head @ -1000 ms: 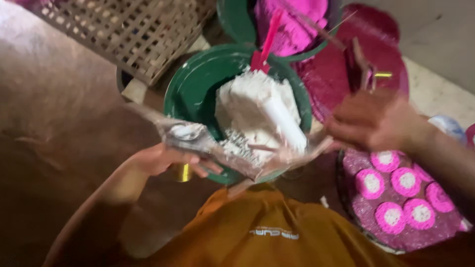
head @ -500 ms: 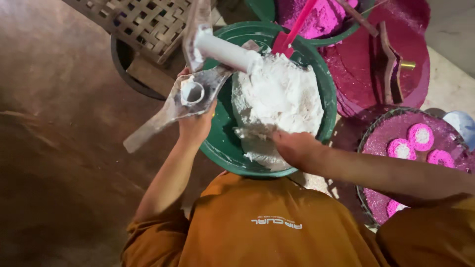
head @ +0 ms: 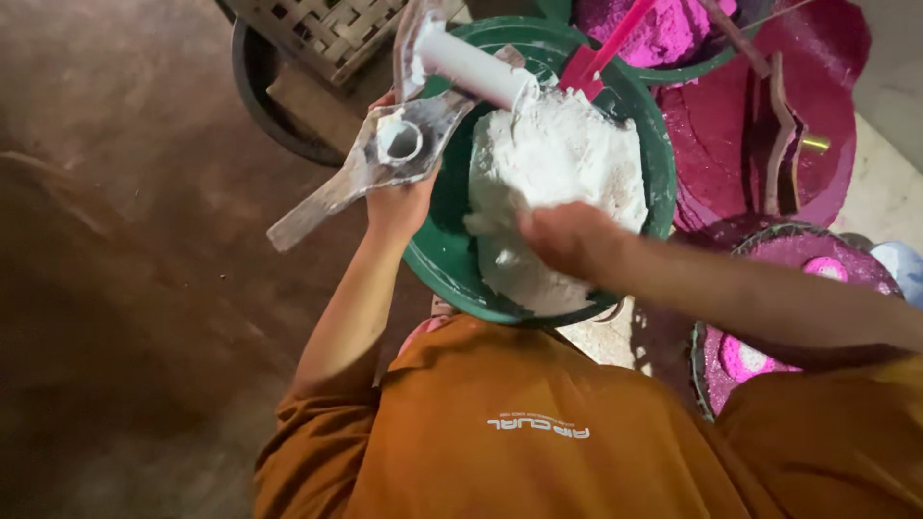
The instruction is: The person uses a wooden mold and a spatula to shape pink and white dough into patterns on round bases. They fill the mold with dough, press it onto a base to transfer the shape, and then move the finished items.
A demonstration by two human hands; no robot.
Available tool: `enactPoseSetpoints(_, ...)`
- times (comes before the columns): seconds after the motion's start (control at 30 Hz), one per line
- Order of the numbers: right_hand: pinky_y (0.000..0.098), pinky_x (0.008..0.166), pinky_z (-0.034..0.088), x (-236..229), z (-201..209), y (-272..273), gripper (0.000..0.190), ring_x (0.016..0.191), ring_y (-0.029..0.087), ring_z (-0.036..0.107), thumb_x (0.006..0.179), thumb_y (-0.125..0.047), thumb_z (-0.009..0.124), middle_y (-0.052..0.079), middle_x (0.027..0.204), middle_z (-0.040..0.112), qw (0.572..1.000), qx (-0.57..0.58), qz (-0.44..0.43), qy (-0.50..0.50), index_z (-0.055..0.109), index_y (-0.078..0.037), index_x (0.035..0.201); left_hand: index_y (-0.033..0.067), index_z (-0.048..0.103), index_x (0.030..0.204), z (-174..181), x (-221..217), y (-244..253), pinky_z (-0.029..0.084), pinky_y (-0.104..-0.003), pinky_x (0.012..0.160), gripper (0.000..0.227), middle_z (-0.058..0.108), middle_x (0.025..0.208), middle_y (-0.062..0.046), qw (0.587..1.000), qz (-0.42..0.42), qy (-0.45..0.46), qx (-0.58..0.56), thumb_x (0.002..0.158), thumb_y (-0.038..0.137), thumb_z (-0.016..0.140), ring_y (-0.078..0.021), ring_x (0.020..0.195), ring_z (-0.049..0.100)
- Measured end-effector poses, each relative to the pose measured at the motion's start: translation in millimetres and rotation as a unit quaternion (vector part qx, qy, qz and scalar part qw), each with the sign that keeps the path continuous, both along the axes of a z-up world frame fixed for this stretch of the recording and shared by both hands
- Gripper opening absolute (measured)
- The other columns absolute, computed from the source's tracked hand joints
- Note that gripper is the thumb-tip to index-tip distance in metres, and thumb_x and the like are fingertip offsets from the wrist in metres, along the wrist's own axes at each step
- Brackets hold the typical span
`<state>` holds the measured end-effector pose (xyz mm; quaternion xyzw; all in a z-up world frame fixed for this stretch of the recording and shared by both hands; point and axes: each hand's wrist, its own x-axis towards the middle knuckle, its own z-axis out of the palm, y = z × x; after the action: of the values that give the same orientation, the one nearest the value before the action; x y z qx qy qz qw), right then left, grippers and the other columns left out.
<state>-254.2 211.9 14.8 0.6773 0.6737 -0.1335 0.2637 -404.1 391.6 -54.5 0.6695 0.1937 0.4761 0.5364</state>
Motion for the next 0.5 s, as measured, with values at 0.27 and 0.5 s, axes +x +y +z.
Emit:
enactPoseSetpoints(0.27,0.0440,0.075,0.058,1,12,-69,0.046,0.092,0.034,0.072,0.086,-0.009,0.056,0.015,0.114,0.069,0.981,0.021,-0.026,0.191,0.056,-0.012,0.132,0.0019,0.049,0.143,-7,7,1,0.047,-0.034,0.113,0.052,0.058,0.137,-0.010,0.998,0.006,0.002,0.057,0.100,0.005,0.077,-0.0221,0.128,0.058)
enactPoseSetpoints(0.5,0.0457,0.087,0.056,24,78,-113,0.052,0.101,0.033,0.072,0.089,-0.019,0.057,0.014,0.111,0.073,0.951,-0.064,-0.169,0.252,0.061,-0.022,0.141,0.0032,0.050,0.142,4,9,0,0.052,-0.032,0.104,0.051,0.064,0.128,-0.009,0.999,-0.013,0.033,0.040,0.099,0.010,0.077,-0.0212,0.117,0.064)
